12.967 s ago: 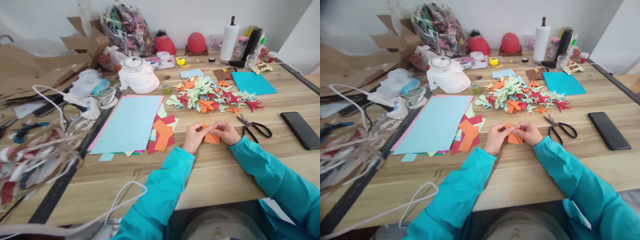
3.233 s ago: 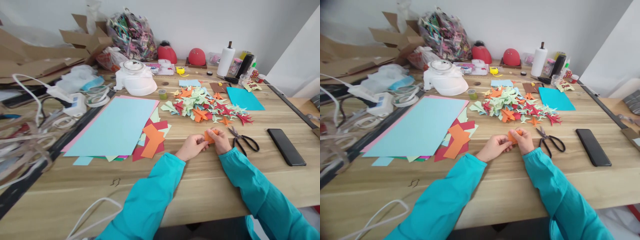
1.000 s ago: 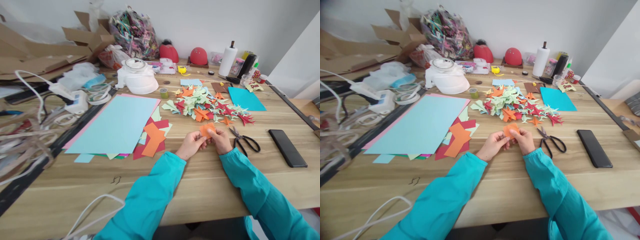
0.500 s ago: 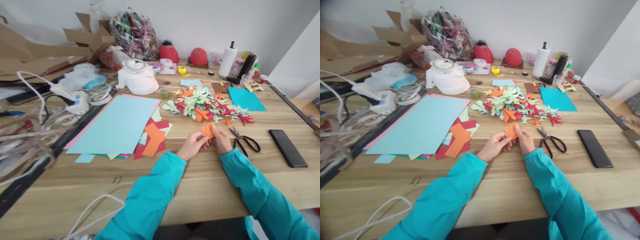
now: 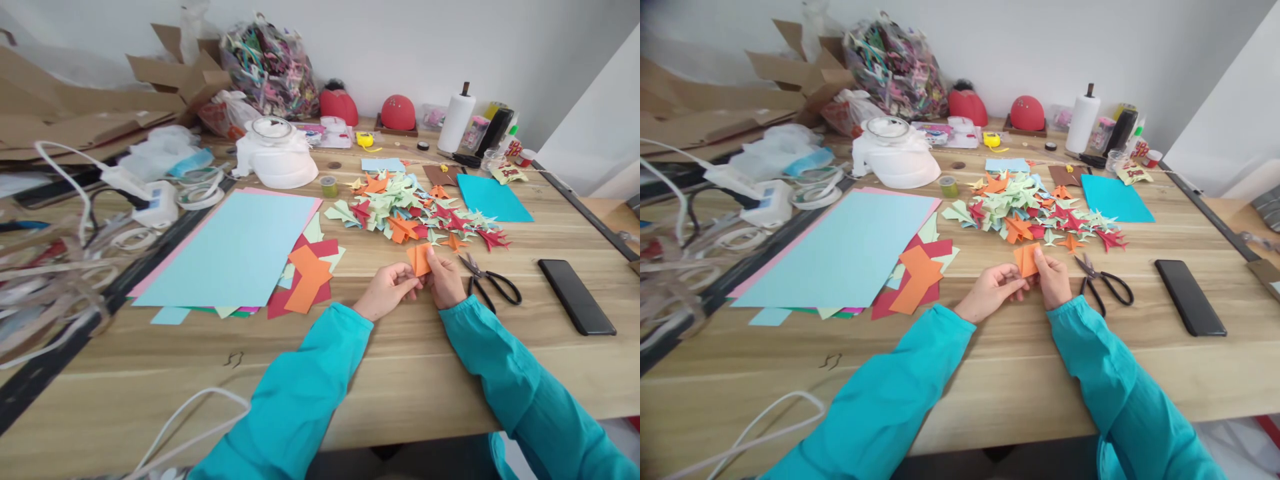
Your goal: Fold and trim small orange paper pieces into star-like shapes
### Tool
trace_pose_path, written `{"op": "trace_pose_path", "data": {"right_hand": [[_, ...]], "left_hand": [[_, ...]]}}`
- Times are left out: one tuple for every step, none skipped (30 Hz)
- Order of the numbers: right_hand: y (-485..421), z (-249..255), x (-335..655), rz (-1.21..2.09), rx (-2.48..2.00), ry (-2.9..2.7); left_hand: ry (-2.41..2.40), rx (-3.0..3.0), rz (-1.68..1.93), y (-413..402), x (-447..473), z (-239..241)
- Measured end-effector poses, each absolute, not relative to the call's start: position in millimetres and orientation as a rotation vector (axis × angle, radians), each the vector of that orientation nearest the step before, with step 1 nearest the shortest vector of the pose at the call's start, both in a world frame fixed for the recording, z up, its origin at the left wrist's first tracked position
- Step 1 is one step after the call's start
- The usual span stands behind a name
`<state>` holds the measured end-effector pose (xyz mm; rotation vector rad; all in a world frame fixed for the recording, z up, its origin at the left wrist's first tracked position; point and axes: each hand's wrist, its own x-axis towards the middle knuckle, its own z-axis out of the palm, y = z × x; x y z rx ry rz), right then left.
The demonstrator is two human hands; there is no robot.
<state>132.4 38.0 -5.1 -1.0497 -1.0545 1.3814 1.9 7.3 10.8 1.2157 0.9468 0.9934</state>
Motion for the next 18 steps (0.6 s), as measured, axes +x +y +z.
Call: {"op": "trace_pose_path", "data": {"right_hand": [[38.2, -5.2, 132.5, 1.367, -1.061, -1.062], [38.3, -5.3, 132.6, 1.352, -1.073, -1.074], [38.3, -5.5, 132.7, 1.335, -1.085, -1.087], [38.2, -5.6, 132.8, 1.32, -1.094, -1.098], [38.2, -5.9, 132.9, 1.312, -1.097, -1.106], [38.2, -6.2, 132.9, 1.312, -1.095, -1.109], [38.3, -6.5, 133.0, 1.32, -1.092, -1.109], [38.6, -6.9, 133.1, 1.33, -1.087, -1.107], [39.0, -7.2, 133.2, 1.34, -1.083, -1.105], [39.5, -7.3, 133.4, 1.345, -1.081, -1.099], [40.1, -7.2, 133.6, 1.347, -1.076, -1.087], [40.7, -6.9, 133.8, 1.346, -1.068, -1.065], [41.0, -6.2, 133.9, 1.342, -1.056, -1.041], [41.1, -5.2, 133.9, 1.34, -1.041, -1.022], [40.8, -3.9, 133.7, 1.342, -1.028, -1.012], [40.1, -2.3, 133.4, 1.343, -1.019, -1.011], [39.1, -0.6, 132.9, 1.348, -1.014, -1.023], [37.8, 1.2, 132.3, 1.356, -1.011, -1.042]], "left_hand": [[0.948, 1.211, 0.993, 7.0, 1.9, 11.5], [0.949, 1.204, 0.994, 6.6, 1.9, 12.1], [0.949, 1.197, 0.997, 6.2, 2.0, 12.6], [0.949, 1.19, 1.001, 5.9, 2.1, 13.1], [0.95, 1.185, 1.006, 5.8, 2.2, 13.3], [0.953, 1.182, 1.011, 5.7, 2.4, 13.3], [0.958, 1.183, 1.018, 5.9, 2.5, 13.1], [0.965, 1.185, 1.028, 6.2, 2.7, 12.8], [0.976, 1.185, 1.047, 6.6, 2.8, 12.4], [0.992, 1.179, 1.076, 7.1, 2.8, 12.0], [1.014, 1.169, 1.114, 7.7, 2.7, 11.5], [1.042, 1.156, 1.157, 8.3, 2.6, 11.1], [1.078, 1.143, 1.2, 8.9, 2.3, 10.6], [1.12, 1.133, 1.24, 9.5, 1.9, 9.9], [1.163, 1.129, 1.272, 10.1, 1.5, 8.9], [1.205, 1.134, 1.296, 10.6, 1.0, 7.6], [1.241, 1.15, 1.316, 11.1, 0.5, 6.0], [1.268, 1.173, 1.334, 11.5, 0.2, 3.9]]}}
